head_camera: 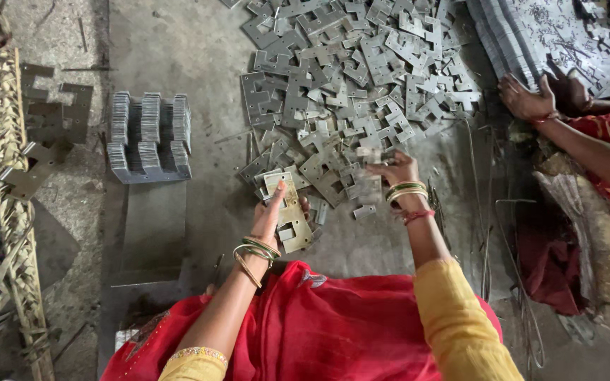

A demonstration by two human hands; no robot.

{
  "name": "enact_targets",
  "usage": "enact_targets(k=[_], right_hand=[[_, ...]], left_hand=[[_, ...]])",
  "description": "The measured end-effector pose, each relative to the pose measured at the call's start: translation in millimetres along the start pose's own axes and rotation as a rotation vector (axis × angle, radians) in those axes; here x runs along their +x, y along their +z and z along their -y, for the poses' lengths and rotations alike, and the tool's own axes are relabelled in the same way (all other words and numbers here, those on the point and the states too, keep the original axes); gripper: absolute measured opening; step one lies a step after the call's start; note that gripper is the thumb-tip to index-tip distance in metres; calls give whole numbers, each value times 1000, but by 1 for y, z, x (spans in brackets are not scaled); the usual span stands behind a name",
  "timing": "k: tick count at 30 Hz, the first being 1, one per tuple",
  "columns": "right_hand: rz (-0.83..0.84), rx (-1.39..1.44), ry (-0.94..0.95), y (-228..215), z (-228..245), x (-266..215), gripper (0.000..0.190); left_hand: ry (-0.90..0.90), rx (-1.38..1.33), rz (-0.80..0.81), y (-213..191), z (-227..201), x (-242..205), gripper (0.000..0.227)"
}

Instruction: The person sits on the floor and sorts small metal brackets from a large pile, picking them up and stacking them into neat piles. The person occasionally uses a metal rod to move pieces around.

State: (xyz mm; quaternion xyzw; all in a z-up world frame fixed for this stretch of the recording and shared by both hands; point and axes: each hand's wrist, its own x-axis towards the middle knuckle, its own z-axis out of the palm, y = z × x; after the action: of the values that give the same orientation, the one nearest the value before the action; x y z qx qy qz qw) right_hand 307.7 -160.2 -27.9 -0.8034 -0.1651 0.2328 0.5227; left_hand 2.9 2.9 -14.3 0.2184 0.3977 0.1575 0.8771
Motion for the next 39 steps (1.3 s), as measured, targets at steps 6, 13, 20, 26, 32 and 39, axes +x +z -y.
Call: enact_targets(k=[6,13,20,26,32,39], right_hand=[[299,241,242,28,60,-41,48],[-52,-802,-80,33,-10,-48,72],[160,-220,66,23,-15,-33,47],[306,-264,-33,54,28,-37,47],[-18,-895,-650,99,14,-47,59],[233,-991,-238,100,12,-37,54]], left_hand=[[86,177,-53,-14,9,11,74],[-81,20,139,-2,-5,-1,73],[64,-55,182,-10,4,10,51],[29,-56,102,-17,7,19,82],[50,-61,93,-12,-2,11,101],[103,-43,60,-13,-6,14,89]])
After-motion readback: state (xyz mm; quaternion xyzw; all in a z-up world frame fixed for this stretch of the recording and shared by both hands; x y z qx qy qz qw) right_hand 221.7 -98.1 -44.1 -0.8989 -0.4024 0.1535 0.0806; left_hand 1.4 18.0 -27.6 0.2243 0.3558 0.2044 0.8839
